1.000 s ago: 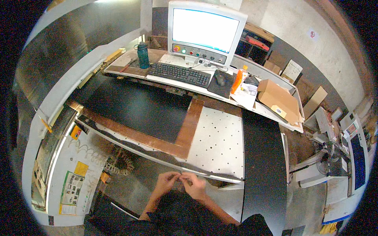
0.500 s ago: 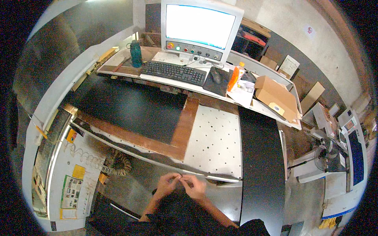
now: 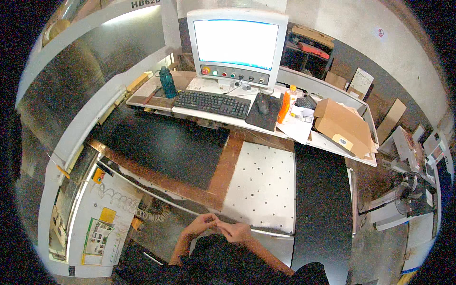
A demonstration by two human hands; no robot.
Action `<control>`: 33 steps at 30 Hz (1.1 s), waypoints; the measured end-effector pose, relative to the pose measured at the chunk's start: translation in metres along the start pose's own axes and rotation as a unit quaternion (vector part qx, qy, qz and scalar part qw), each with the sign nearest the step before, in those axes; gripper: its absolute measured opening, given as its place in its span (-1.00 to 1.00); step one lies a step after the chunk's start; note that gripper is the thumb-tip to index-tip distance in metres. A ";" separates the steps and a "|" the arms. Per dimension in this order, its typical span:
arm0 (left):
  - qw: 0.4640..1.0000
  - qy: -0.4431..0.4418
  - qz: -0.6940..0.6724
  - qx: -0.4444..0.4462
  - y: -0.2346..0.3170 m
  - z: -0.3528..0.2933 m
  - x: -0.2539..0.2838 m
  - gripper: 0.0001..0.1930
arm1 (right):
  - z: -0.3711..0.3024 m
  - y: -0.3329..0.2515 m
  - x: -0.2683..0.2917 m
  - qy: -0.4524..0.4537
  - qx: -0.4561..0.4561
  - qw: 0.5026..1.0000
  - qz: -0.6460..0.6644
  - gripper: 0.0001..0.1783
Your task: The person picks up large black panels from a stack, places them one by one onto the feed table of a woodworking machine, uses a hand tool to clean the holes on the panel, and clears dust from the surface before the machine processes them.
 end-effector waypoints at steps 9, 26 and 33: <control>0.974 -0.010 0.188 0.121 0.036 0.044 -0.031 -0.59 | 0.001 0.032 0.021 0.079 0.017 0.997 -0.006 -0.69; 0.958 0.035 0.235 0.163 0.065 0.050 -0.011 -0.54 | 0.001 0.039 -0.036 0.017 -0.039 0.999 -0.022 -0.38; 0.979 0.047 0.170 0.100 0.039 0.049 0.036 -0.60 | 0.042 0.006 -0.008 0.026 -0.035 0.999 0.030 -0.31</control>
Point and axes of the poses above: each hand's wrist, its own z-axis towards the middle knuckle, its own x-axis out of the back of the hand, y = z × x, the point moved 1 cm from there along z, towards the middle knuckle, and after that the axes turned 12 degrees about -z, right-handed, at the moved point
